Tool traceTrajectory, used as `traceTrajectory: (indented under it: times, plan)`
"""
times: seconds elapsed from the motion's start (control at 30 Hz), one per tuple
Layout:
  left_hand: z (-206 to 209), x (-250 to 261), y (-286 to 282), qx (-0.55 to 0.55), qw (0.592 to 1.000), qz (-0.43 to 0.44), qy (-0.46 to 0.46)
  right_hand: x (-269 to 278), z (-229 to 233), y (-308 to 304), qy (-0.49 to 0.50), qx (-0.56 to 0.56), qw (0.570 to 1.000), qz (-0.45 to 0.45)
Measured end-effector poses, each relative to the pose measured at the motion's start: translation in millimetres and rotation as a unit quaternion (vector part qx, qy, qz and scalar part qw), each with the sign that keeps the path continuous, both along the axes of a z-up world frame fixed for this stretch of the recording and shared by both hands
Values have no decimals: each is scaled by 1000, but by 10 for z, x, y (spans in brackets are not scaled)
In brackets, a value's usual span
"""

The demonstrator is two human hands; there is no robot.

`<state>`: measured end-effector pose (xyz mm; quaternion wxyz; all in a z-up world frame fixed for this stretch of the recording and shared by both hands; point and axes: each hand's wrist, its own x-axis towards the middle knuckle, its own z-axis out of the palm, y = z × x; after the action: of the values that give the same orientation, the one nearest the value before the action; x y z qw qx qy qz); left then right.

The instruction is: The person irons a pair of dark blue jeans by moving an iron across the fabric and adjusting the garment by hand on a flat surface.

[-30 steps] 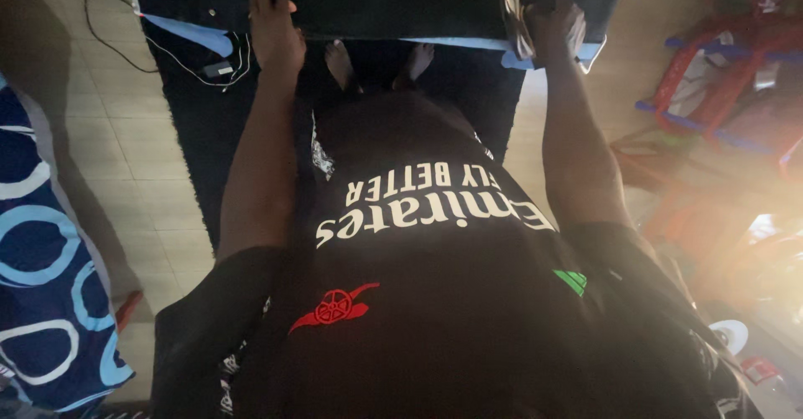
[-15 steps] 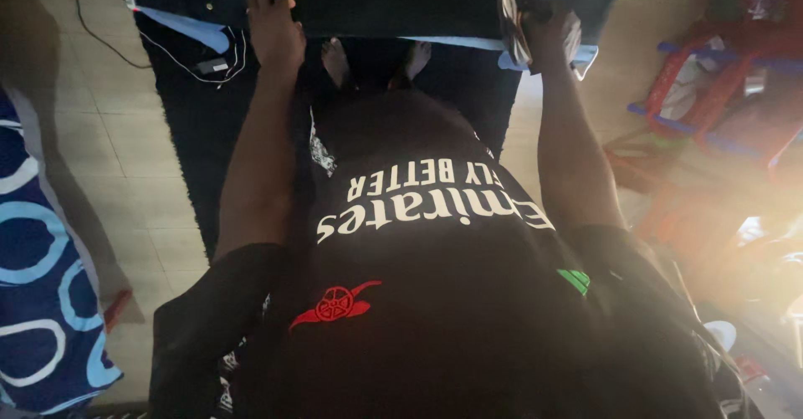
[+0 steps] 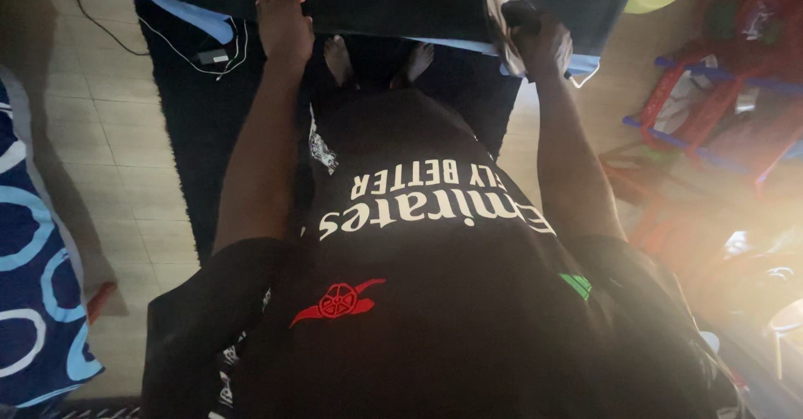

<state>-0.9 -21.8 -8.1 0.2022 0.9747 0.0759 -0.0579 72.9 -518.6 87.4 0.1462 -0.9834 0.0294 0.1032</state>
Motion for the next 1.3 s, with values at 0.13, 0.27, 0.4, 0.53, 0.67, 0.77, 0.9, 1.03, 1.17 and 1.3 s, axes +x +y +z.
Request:
traceTrajectory:
  times: [0.13, 0.27, 0.4, 0.53, 0.67, 0.77, 0.9, 1.03, 1.17, 1.3]
  plan:
    - [-157, -62, 24, -9, 1000, 4, 29, 70, -14, 130, 51, -33, 990, -127]
    - [-238, -45, 21, 16, 1000, -10, -4, 51, 105, 223, 57, 32, 991, -113]
    - [-187, -32, 51, 21, 1000, -22, -1, 66, 113, 237, 11, 18, 999, -47]
    - [-139, -31, 45, -5, 1000, -12, 22, 144, -118, 238, 58, -3, 989, -133]
    - [-69, 3, 30, -2, 999, -16, 40, 167, -268, 443, 144, -53, 983, -96]
    - [-19, 3, -1, 8, 999, -14, 36, 29, -57, 652, 72, -14, 997, 0]
    - [-36, -15, 10, 14, 999, -18, 26, 37, 127, 741, 75, -18, 996, 38]
    - [-28, -13, 44, -9, 999, -23, 39, 150, 82, 726, 77, 47, 995, -47]
    - [-19, -18, 33, -4, 999, -26, 30, 154, 35, 679, 40, 62, 997, 17]
    - [-87, -17, 30, 0, 999, -15, 31, 142, 3, 650, 78, 58, 994, 53]
